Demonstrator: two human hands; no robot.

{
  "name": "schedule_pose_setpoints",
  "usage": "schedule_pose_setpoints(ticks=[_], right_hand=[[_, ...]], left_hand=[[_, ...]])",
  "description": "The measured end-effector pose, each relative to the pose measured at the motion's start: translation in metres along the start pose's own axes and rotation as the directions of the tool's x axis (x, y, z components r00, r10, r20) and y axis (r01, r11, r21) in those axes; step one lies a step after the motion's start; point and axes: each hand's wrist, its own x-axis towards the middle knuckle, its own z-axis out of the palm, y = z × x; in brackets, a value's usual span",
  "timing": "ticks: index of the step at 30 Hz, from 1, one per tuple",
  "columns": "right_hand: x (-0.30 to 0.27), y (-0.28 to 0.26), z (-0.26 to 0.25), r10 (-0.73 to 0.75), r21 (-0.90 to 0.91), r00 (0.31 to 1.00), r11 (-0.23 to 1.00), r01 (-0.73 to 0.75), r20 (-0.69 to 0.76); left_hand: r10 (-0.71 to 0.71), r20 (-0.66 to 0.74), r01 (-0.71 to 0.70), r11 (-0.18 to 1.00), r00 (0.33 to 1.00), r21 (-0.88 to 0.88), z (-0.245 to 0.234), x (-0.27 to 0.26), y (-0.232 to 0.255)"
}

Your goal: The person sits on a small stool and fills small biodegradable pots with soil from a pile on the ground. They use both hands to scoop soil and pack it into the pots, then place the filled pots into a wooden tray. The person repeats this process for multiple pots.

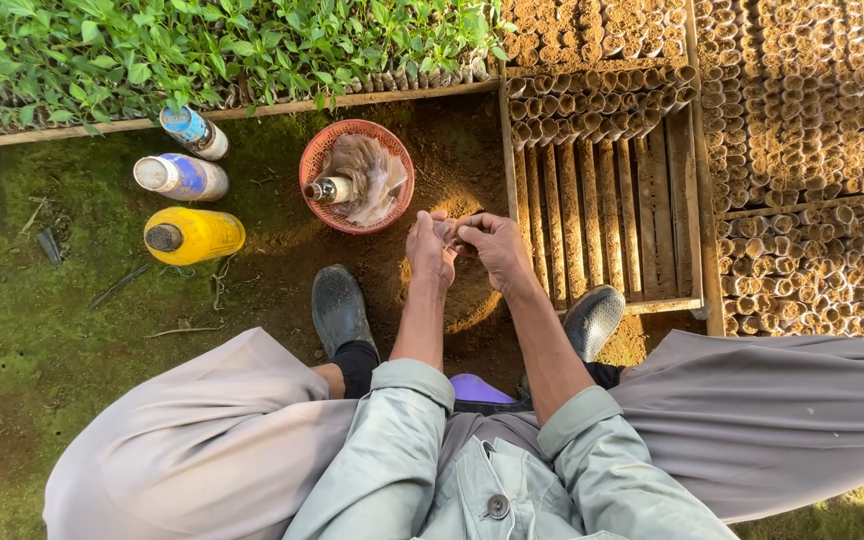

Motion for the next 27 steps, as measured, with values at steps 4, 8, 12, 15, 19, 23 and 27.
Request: schedule_pose_setpoints(ticks=[4,8,12,15,19,23,27], right_hand=[[0.007,0.012,-0.005,0.002,-0.051,1.0,0.999,-0.002,0.001],[0.009,0.014,-0.008,-0.011,-0.065,1.0,0.998,0.01,-0.015],[0.009,0.013,-0.009,-0.011,-0.052,0.999,0.999,0.01,-0.03],[0.012,0.013,-0.012,-0.019,-0.051,0.999,0.999,0.017,-0.041],[0.009,0.003,-0.01,-0.027,-0.06,0.999,0.998,0.024,-0.047],[0.008,0.001,-0.009,-0.033,-0.04,0.998,0.999,0.031,-0.057],[0.009,0.001,-0.01,-0.03,-0.03,0.997,0.999,0.028,-0.067]], left_hand=[[0.017,0.001,-0.017,0.999,1.0,-0.031,0.004,-0.011,0.007],[-0.003,0.041,0.006,0.997,0.999,-0.073,-0.01,0.018,-0.01],[-0.024,0.103,0.038,0.99,0.994,-0.136,-0.006,0.009,-0.006],[-0.031,0.174,0.054,0.99,0.984,-0.129,-0.01,0.016,-0.013],[-0.062,0.24,0.105,0.98,0.969,-0.171,-0.003,-0.01,-0.003],[-0.062,0.287,0.127,0.968,0.956,-0.216,0.003,-0.034,0.005],[-0.008,0.304,0.08,0.971,0.953,-0.226,0.004,-0.04,0.003]])
